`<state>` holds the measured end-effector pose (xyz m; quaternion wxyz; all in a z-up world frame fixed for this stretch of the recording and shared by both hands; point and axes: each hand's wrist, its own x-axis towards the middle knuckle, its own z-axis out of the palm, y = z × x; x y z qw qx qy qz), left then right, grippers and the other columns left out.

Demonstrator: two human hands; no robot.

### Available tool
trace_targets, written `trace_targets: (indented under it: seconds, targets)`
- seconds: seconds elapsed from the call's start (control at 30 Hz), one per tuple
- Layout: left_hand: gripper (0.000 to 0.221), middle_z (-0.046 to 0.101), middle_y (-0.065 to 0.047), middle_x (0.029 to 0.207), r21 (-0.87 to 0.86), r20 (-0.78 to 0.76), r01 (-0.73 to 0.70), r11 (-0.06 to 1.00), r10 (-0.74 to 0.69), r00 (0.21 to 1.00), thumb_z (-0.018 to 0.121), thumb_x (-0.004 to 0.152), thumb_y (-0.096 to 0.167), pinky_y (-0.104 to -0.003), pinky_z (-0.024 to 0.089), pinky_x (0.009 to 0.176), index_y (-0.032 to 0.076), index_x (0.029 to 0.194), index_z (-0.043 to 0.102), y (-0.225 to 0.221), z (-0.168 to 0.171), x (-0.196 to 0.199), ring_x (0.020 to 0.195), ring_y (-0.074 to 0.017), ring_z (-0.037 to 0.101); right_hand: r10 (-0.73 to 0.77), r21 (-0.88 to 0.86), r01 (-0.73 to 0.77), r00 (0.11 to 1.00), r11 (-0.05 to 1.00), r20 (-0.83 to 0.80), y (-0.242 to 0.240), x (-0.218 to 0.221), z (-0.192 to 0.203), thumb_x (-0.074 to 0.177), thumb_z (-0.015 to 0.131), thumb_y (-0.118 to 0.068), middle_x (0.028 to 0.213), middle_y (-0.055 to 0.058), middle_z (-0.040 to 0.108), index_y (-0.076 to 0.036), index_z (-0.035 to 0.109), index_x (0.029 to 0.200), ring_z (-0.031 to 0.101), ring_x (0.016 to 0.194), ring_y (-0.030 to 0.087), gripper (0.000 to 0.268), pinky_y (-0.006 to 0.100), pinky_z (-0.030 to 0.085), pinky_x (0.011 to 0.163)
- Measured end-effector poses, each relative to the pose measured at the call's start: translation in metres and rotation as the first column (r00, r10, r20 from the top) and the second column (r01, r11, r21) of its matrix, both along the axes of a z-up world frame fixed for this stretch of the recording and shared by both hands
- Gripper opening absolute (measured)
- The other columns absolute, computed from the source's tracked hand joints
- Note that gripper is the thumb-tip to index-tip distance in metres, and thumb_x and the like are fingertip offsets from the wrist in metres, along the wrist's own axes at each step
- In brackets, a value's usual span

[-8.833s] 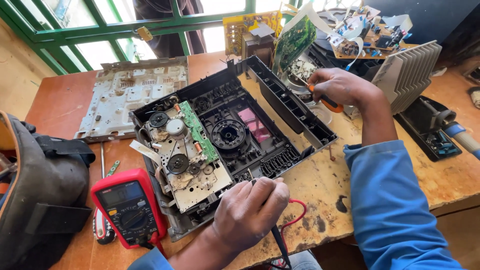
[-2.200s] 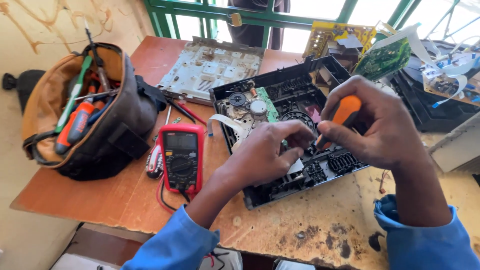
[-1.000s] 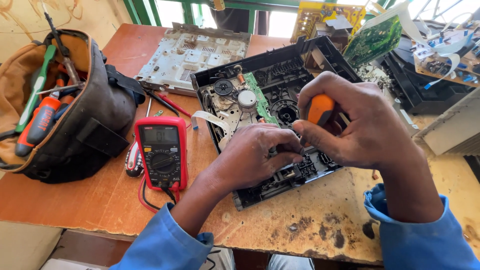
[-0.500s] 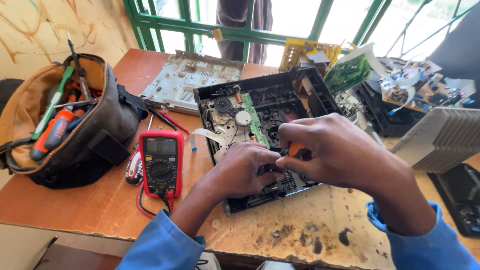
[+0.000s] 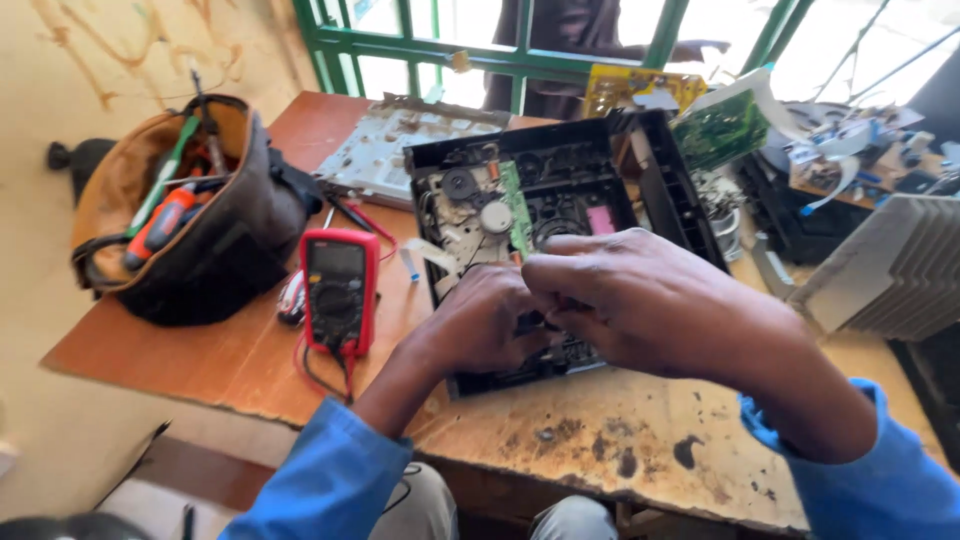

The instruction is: Disassembling and inspecting the internal components of a cassette tape player using a screwdriver and a multimeter.

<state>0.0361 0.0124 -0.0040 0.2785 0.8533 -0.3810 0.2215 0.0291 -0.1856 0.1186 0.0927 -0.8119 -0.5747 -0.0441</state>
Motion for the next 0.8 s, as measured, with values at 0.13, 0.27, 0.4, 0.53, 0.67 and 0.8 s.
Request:
trace_targets:
  seconds: [0.13,0.27,0.4,0.53,0.67,0.8]
  targets:
    - [0.019,0.076,-0.005,0.087,-0.009,-0.025,-0.067,0.998,0.067,0.997,0.080,0.078,0.028,-0.045,0.052,0.074,0.018,0.085,0.066,-0.002,-0.007,-0.003,0.085,-0.0344,0.071,-0.011,-0.041,0.010,1.000,0.999,-0.019,0.004,-0.005,-0.005,0.089,0.066,-0.013,0.088,0.002,0.060,-0.019,0.056,0.091,0.058,0.072,0.030,0.012,0.046,0.043,0.066]
    - [0.019,0.072,-0.008,0.078,0.040,-0.008,-0.111,0.993,0.111,0.994,0.076,0.076,0.032,-0.048,0.049,0.072,0.014,0.082,0.070,-0.006,-0.003,-0.006,0.078,-0.0373,0.069,-0.274,-0.116,0.295,0.947,0.948,0.167,0.002,-0.010,0.000,0.095,0.059,-0.044,0.081,0.011,0.067,-0.018,0.056,0.098,0.064,0.067,0.042,0.026,0.055,0.045,0.059]
    - [0.017,0.074,-0.001,0.084,0.032,-0.099,-0.098,0.995,0.101,0.990,0.076,0.079,0.031,-0.043,0.051,0.082,0.019,0.090,0.073,-0.007,0.007,-0.011,0.081,-0.0280,0.071,-0.387,-0.214,0.429,0.897,0.877,0.213,-0.003,-0.010,0.002,0.102,0.050,-0.062,0.066,0.015,0.067,-0.018,0.056,0.090,0.066,0.066,0.042,0.046,0.053,0.045,0.063]
    - [0.024,0.071,-0.005,0.082,0.028,-0.086,-0.066,0.997,0.068,0.994,0.075,0.080,0.032,-0.046,0.050,0.073,0.017,0.098,0.073,-0.006,0.007,-0.004,0.077,-0.0315,0.069,-0.299,-0.199,0.333,0.936,0.922,0.184,-0.011,-0.001,-0.002,0.103,0.056,-0.046,0.067,0.008,0.066,-0.019,0.052,0.096,0.067,0.068,0.033,0.028,0.049,0.048,0.063]
    - [0.019,0.076,-0.006,0.089,0.003,-0.110,-0.053,0.999,0.053,0.993,0.069,0.078,0.022,-0.044,0.053,0.075,0.017,0.096,0.073,-0.005,0.004,0.000,0.083,-0.0318,0.071,-0.034,-0.058,0.038,0.997,0.998,0.063,-0.016,0.007,-0.002,0.096,0.064,-0.024,0.079,0.004,0.059,-0.015,0.051,0.088,0.058,0.072,0.029,0.018,0.046,0.045,0.066]
    - [0.022,0.076,-0.005,0.084,-0.028,-0.116,-0.014,1.000,0.011,0.993,0.064,0.073,0.013,-0.043,0.053,0.069,0.020,0.090,0.074,-0.002,0.003,0.004,0.079,-0.0306,0.072,0.035,-0.035,-0.034,0.999,0.999,0.010,-0.017,0.005,0.003,0.090,0.065,-0.014,0.083,0.001,0.062,-0.019,0.058,0.092,0.060,0.079,0.025,0.009,0.043,0.048,0.069]
